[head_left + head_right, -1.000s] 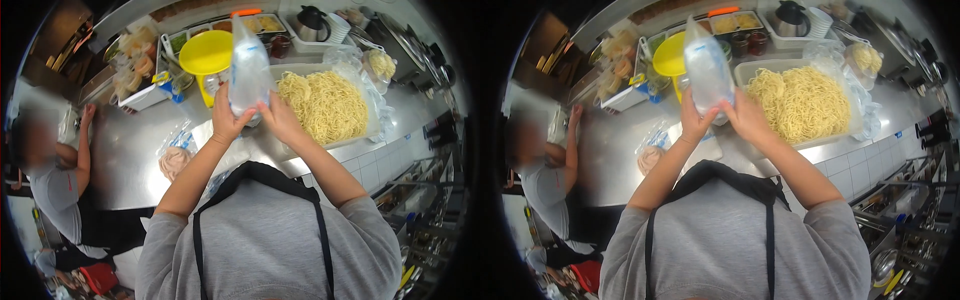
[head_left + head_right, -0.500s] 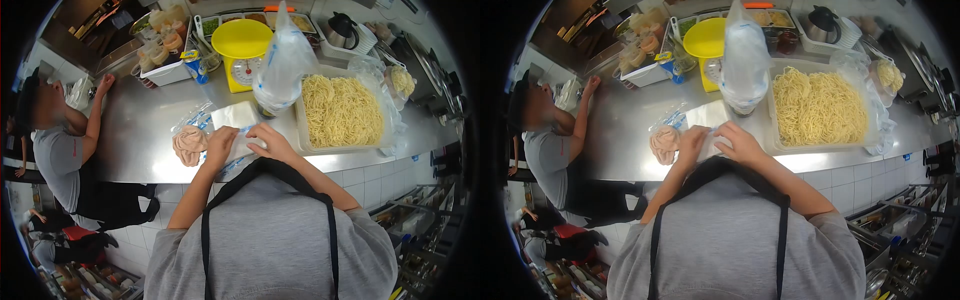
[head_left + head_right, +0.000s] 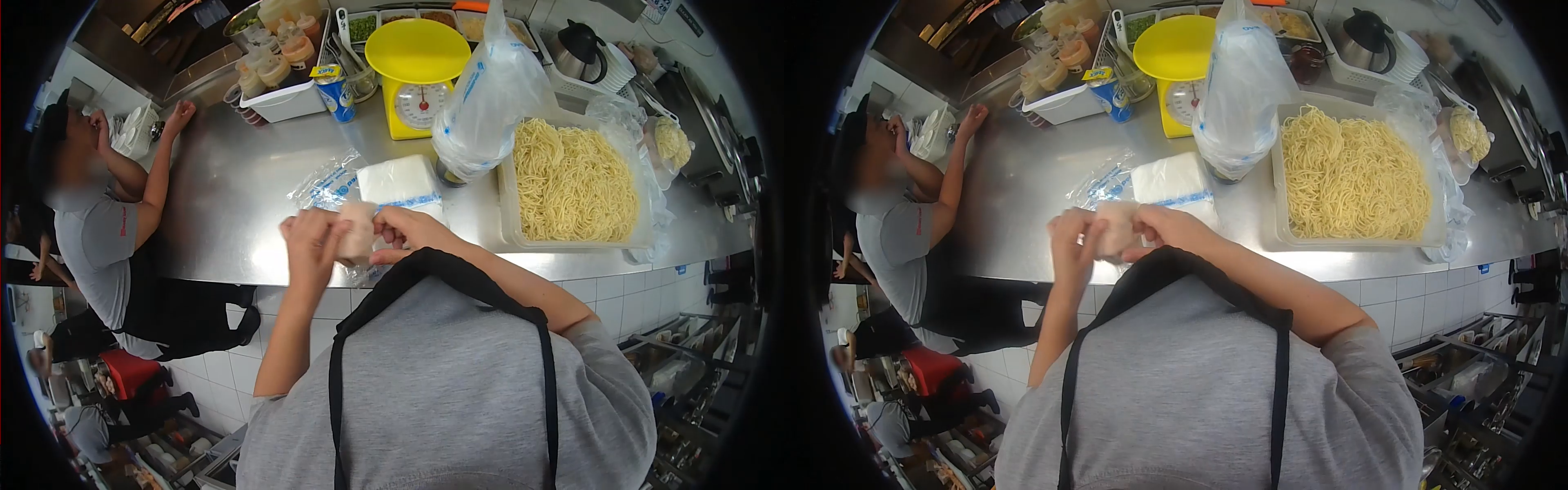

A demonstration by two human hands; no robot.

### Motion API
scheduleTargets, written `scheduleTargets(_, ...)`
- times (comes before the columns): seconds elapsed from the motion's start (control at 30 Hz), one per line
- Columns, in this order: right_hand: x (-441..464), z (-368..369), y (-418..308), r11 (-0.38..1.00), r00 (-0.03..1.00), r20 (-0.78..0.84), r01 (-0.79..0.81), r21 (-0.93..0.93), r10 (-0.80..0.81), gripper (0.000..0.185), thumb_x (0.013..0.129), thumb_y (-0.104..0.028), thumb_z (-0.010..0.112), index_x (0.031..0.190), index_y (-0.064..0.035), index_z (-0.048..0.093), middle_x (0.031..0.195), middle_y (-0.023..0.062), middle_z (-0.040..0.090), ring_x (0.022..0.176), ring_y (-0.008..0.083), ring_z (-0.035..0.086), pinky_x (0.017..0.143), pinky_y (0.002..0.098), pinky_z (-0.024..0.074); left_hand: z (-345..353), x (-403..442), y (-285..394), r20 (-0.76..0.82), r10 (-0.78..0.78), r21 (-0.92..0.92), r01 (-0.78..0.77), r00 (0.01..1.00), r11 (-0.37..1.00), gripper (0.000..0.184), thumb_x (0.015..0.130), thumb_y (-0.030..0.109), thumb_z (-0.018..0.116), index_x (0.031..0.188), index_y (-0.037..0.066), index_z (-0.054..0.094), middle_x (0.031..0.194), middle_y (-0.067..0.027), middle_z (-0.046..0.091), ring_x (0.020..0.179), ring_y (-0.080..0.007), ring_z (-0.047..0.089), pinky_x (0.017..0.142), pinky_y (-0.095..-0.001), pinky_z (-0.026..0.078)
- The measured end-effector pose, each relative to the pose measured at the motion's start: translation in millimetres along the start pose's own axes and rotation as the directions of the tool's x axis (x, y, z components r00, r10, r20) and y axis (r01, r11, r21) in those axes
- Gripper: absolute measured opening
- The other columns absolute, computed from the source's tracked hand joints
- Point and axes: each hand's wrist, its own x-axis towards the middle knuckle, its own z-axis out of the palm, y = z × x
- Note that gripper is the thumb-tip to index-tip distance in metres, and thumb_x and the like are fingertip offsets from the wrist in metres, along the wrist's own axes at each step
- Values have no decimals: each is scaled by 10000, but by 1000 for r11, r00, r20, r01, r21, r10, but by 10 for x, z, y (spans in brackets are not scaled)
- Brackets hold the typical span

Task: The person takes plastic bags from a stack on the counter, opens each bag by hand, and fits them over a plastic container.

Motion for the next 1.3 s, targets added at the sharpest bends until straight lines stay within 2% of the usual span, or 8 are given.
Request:
scheduleTargets(0.27,12,62,128,981,995,-62,70,-182,-83,223,863,-255,559,915,-42,517,846,118,538,800,265,563,723,305,447,93,60,37,-11,9,-16,-9,1000,1000,174,794,199,630,707,69,554,641,-43,518,640,-209,490,715,-333,312)
scheduleTargets(0.37,-160,-11,404,968,968,-109,208,-138,-224,173,860,-212,565,884,-46,520,846,98,532,778,231,558,721,299,446,-24,159,-287,-104,-66,241,90,992,966,176,791,220,630,716,74,569,671,-39,540,662,-213,511,701,-349,315)
scheduleTargets(0.47,-385,-107,505,998,993,-104,45,-44,-49,143,843,-179,569,879,-53,511,867,106,529,757,241,557,682,329,453,-31,258,-404,-86,-112,396,137,990,908,201,762,260,661,746,76,580,715,-35,555,687,-211,527,681,-353,319)
scheduleTargets(0.6,-458,-130,606,1000,980,-197,24,3,-23,153,825,-171,602,862,-47,519,843,96,528,722,197,550,661,309,454,512,352,-203,56,-142,-38,144,988,989,296,685,327,720,781,88,575,748,-58,563,723,-220,551,679,-376,346)
scheduleTargets(0.9,-546,-212,600,997,941,-335,-33,74,56,192,815,-197,625,888,-44,535,842,78,531,715,179,535,660,288,450,1231,265,-386,155,15,83,-28,988,996,212,763,253,661,757,67,558,726,-49,570,684,-219,554,687,-366,338)
scheduleTargets(1.03,-352,-205,546,996,805,-593,36,80,19,219,812,-211,630,924,-41,549,893,78,554,744,191,538,661,289,451,1029,251,-347,188,-120,-282,170,975,944,153,769,152,662,768,33,565,674,-51,538,625,-158,507,624,-294,361)
scheduleTargets(1.2,6,-233,593,997,851,-526,-49,-58,12,213,807,-235,631,844,-31,580,760,84,574,653,196,540,613,304,437,1005,232,-378,84,-27,-320,53,996,946,141,761,97,671,751,2,569,630,-43,523,583,-117,476,559,-259,388)
scheduleTargets(1.3,59,-236,635,993,893,-437,-115,6,106,235,783,-240,656,756,-22,573,632,78,545,578,186,522,568,311,421,990,202,-356,124,-49,-320,87,991,943,198,744,171,699,791,38,560,701,-51,532,637,-161,494,689,-289,369)
